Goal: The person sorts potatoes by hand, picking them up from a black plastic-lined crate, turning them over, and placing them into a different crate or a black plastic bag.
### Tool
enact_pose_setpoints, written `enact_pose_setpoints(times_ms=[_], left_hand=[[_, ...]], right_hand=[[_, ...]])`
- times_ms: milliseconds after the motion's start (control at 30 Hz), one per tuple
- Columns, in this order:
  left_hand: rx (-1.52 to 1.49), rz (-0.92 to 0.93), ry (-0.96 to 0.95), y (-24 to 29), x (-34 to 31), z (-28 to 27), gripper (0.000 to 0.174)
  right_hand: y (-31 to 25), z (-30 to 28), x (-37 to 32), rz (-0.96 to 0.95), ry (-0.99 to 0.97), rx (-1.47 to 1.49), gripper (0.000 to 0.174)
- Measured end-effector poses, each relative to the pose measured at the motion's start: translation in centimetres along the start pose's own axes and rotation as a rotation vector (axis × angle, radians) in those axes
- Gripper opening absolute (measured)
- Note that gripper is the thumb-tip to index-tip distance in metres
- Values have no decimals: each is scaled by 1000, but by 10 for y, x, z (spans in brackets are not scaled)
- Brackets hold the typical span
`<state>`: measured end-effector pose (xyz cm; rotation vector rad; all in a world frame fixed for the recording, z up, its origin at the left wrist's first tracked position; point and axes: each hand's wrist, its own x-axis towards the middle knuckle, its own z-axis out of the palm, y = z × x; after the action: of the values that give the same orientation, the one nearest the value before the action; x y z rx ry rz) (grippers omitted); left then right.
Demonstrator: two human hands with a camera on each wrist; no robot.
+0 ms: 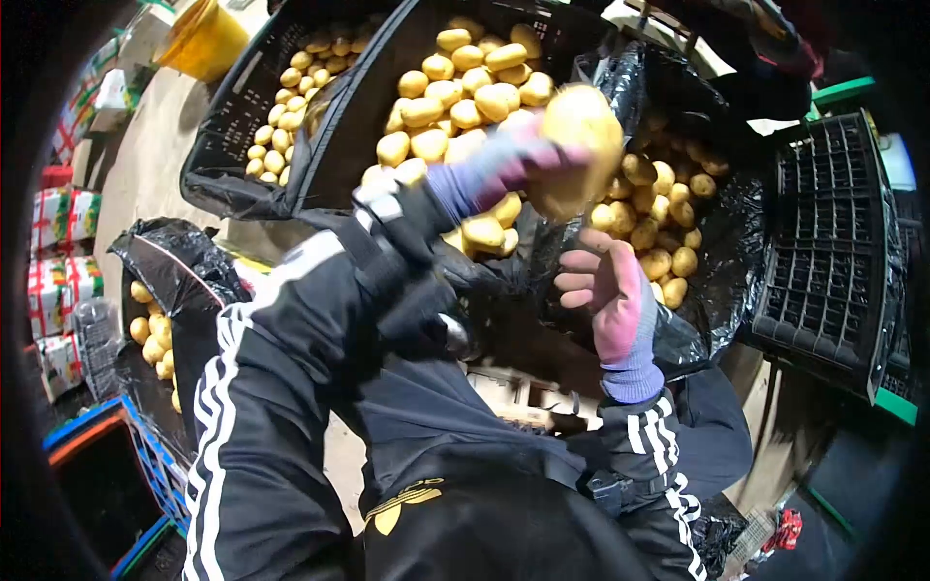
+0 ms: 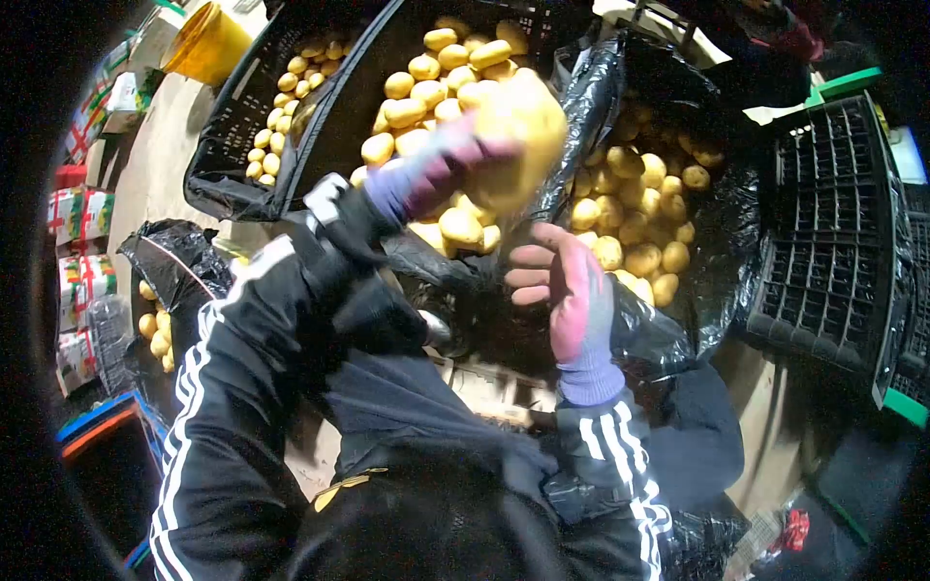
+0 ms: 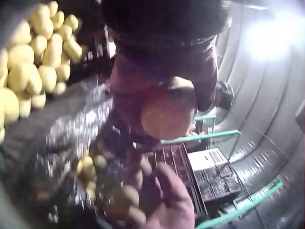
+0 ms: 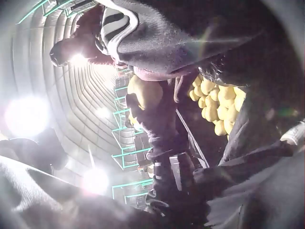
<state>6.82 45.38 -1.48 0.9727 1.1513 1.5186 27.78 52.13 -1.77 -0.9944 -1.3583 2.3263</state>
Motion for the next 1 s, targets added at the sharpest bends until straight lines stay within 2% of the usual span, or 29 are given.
enact_pose_setpoints(times_ms=[67,133,200,267,333,400,467,500,533,600,633,700,767,800,833,867,933,1000], left_hand=[[69,-163,-60,16,3,-72,48],[146,-121,99,0,-9,-131,49],[409,-652,293,7,-28,-164,56],[393,-841,338,-27,-55,-204,58],[189,-631,377,-60,-80,-213,42],[227,-717,345,-70,-88,-218,44],[382,-881,218,-80,-91,-239,52],[669,-915,171,-82,-93,-243,63],[648,-878,107,-86,-96,-251,66],[699,-1005,35,-80,-88,-267,59],[691,-957,131,-82,-85,-274,47],[691,-649,93,-72,-72,-293,33],[870,-404,151,-6,-37,-242,30],[666,-430,314,17,-21,-219,35],[632,-247,351,41,-10,-188,34],[591,-63,382,62,-1,-153,33],[286,134,249,88,15,-90,32],[262,261,157,98,18,-18,32]], right_hand=[[-6,-2,-3,-95,60,-126,39],[-10,-13,-5,-123,108,-176,38],[-4,-30,-2,-107,155,-159,38],[2,-44,1,-48,162,-25,37],[4,-46,3,-64,203,-64,40],[4,-48,6,-57,234,-73,39],[-2,-47,9,-68,242,-129,38],[-3,-53,11,-59,206,-61,38],[-4,-58,13,-54,171,10,38],[-8,-59,13,-53,147,10,39],[-9,-55,11,-80,158,-1,38],[-12,-50,7,-108,179,-37,38],[-15,-47,2,-119,165,-12,38],[-15,-47,-2,-120,155,11,38],[-12,-54,-3,-148,66,108,38],[-12,-54,-6,-160,69,111,38],[-18,-52,-13,-183,75,110,37],[-31,-42,-24,-192,218,23,34]])
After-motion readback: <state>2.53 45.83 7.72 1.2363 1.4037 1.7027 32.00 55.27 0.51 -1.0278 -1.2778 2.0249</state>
